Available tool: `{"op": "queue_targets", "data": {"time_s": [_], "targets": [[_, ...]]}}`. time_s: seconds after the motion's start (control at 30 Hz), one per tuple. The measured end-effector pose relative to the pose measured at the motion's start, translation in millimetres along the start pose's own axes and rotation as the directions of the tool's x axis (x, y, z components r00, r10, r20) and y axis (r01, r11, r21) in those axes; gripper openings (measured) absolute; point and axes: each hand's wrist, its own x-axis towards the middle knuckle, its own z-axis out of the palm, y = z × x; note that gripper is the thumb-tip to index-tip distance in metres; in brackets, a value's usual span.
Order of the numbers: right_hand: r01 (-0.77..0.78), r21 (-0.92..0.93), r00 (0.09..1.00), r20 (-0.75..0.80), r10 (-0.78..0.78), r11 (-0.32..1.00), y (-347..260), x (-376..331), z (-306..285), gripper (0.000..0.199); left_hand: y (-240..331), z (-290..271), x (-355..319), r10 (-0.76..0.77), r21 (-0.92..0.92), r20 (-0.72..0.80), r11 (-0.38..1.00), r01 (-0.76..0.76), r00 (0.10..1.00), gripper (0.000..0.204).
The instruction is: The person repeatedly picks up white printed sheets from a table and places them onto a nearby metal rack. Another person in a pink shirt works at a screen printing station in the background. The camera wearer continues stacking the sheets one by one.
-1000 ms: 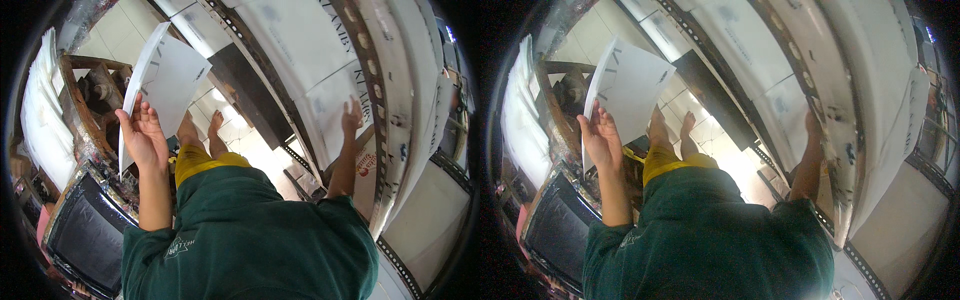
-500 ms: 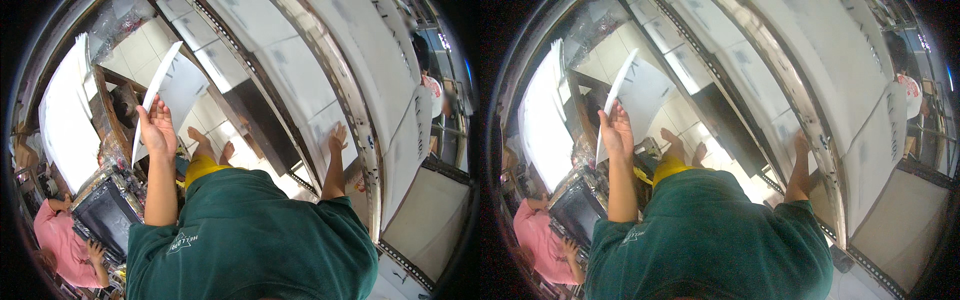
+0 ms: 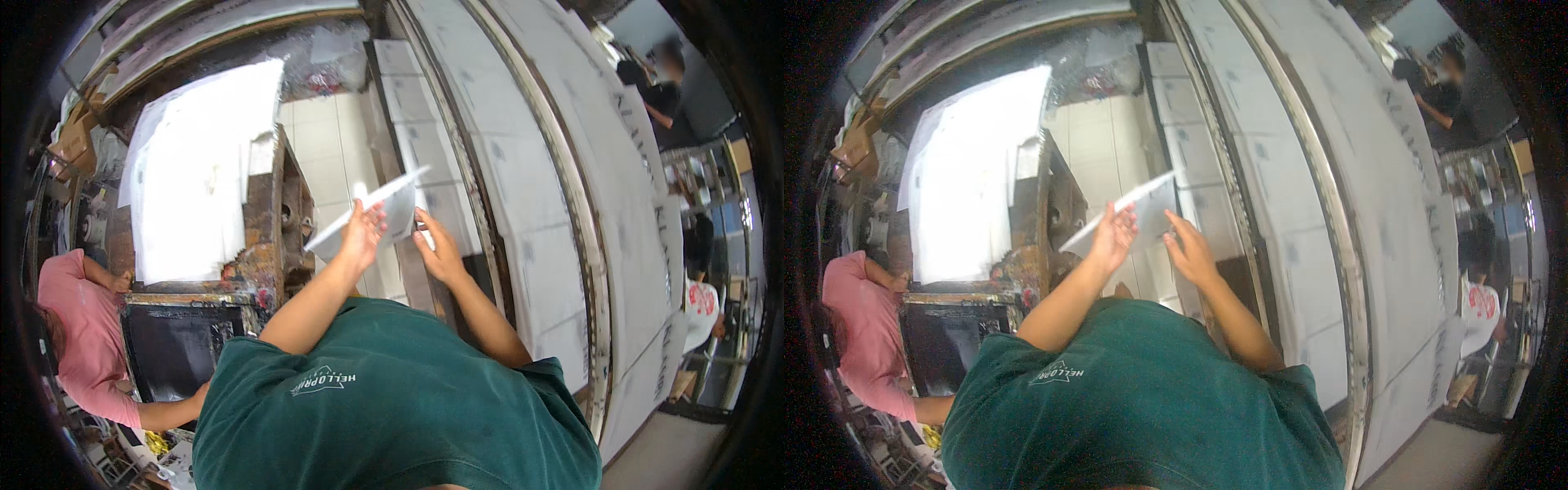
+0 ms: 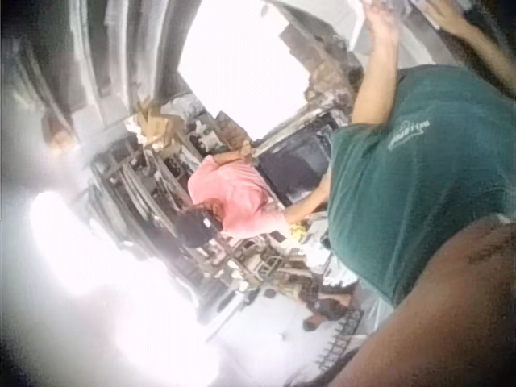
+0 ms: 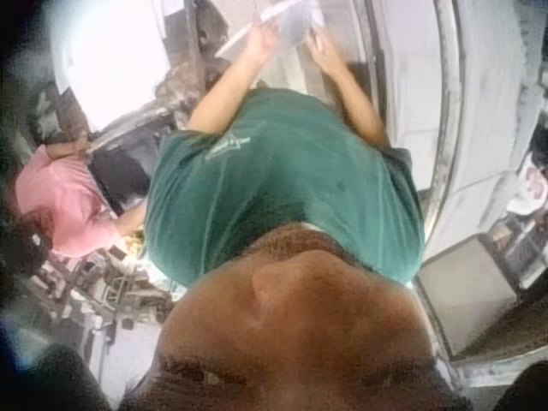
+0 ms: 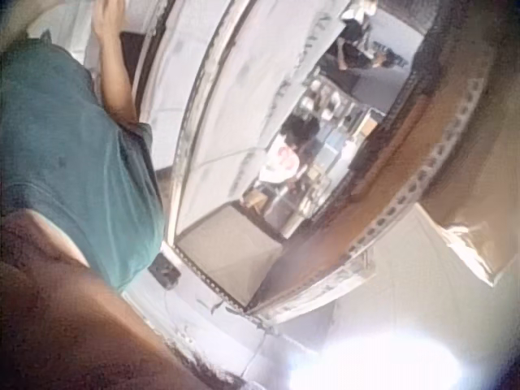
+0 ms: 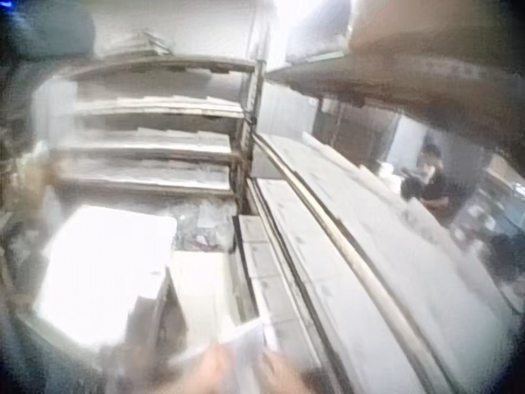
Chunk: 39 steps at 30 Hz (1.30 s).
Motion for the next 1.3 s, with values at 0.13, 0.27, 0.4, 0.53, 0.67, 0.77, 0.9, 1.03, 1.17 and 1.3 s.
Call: {"op": "queue_targets", "data": {"time_s": [0.13,0.27,0.4,0.53,0.67,0.77,0.9,1.03,1.17,1.3], "targets": [[0.002,0.119,1.000,0.021,-0.005,0.993,-20,55,43,0.041,12,19,3,-0.031,0.020,0.006,0.999,0.031,0.999,0.040],[0.011,0.095,0.998,0.067,-0.017,0.995,-27,85,59,0.038,28,26,2,-0.052,0.084,-0.007,0.995,0.052,0.999,0.048],[-0.023,0.104,0.997,0.077,0.015,0.994,-5,122,91,0.033,47,13,24,-0.063,0.034,-0.080,0.997,0.066,0.995,0.041],[-0.045,0.090,0.999,0.000,0.045,0.995,14,183,118,0.028,84,6,39,-0.153,0.153,0.001,0.977,0.151,0.988,0.046],[-0.095,0.187,0.994,-0.029,0.102,0.978,20,269,124,0.026,125,-2,59,-0.280,0.316,0.168,0.923,0.218,0.945,0.053],[-0.015,0.260,0.998,-0.063,0.032,0.965,42,339,127,0.025,152,-10,78,-0.232,0.301,0.206,0.939,0.164,0.951,0.051],[0.140,0.097,0.987,-0.098,-0.131,0.985,116,432,122,0.024,205,5,73,0.053,0.141,0.093,0.988,-0.066,0.994,0.051],[0.065,0.024,0.998,0.000,-0.065,0.998,172,491,120,0.016,234,2,83,0.309,-0.006,-0.092,0.950,-0.311,0.947,0.051],[0.132,-0.179,0.986,0.126,-0.110,0.975,224,522,112,0.017,248,10,94,0.430,-0.068,-0.176,0.892,-0.447,0.885,0.047],[0.098,-0.402,0.985,0.171,-0.031,0.910,207,546,111,0.018,261,16,109,0.478,-0.075,-0.152,0.867,-0.492,0.865,0.046]]}}
